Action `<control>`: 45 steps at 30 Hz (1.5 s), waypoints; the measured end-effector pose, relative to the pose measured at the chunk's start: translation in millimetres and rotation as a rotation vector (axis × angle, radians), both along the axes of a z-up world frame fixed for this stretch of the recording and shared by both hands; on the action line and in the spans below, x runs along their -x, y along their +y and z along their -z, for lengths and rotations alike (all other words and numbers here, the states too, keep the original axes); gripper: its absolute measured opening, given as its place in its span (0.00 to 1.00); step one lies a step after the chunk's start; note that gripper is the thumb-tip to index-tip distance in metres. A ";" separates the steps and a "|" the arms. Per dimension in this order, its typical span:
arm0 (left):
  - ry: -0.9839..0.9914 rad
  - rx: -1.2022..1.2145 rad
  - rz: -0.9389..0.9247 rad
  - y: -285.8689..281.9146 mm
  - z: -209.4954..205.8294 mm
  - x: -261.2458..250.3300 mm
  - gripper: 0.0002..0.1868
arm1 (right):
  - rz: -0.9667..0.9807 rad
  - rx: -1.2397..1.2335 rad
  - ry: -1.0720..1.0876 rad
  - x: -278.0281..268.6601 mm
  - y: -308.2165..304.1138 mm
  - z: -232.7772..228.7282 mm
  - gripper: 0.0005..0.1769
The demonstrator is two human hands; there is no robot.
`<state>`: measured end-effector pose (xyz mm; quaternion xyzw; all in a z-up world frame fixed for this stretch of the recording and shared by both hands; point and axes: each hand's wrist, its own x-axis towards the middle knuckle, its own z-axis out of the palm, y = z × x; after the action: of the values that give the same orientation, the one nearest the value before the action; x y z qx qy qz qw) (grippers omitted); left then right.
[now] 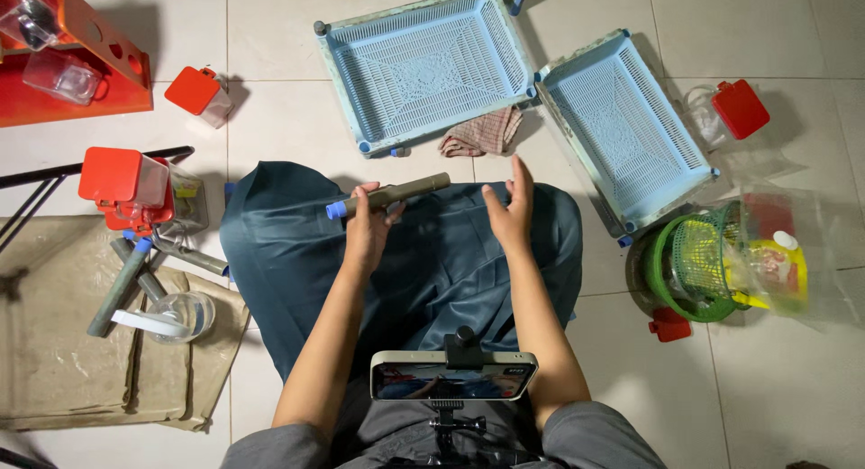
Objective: The person sits on the floor and wipes metal furniture legs with a cloth. They handle several legs one by one, wiping them thoroughly and placing them on nearby plastic trays.
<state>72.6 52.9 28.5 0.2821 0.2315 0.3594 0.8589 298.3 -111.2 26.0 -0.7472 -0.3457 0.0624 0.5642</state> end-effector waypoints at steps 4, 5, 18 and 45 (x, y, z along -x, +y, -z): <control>0.031 0.027 0.111 1.7 -3.3 -17.7 0.26 | -0.185 0.147 -0.273 14.2 13.9 -19.4 0.42; 0.049 0.011 0.123 2.8 -2.3 -21.6 0.26 | -0.210 0.211 -0.419 17.0 17.0 -23.7 0.42; 0.276 0.005 0.287 48.6 30.5 -83.0 0.22 | -0.161 0.579 -0.482 13.4 48.7 -29.6 0.24; 1.344 -1.226 0.768 220.6 216.9 -230.8 0.67 | -0.450 1.048 -0.208 -194.6 276.4 71.5 0.24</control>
<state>303.5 273.5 -188.3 0.8797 0.3375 -0.1211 0.3122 492.9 165.2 -45.4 -0.8371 -0.4725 0.2701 0.0551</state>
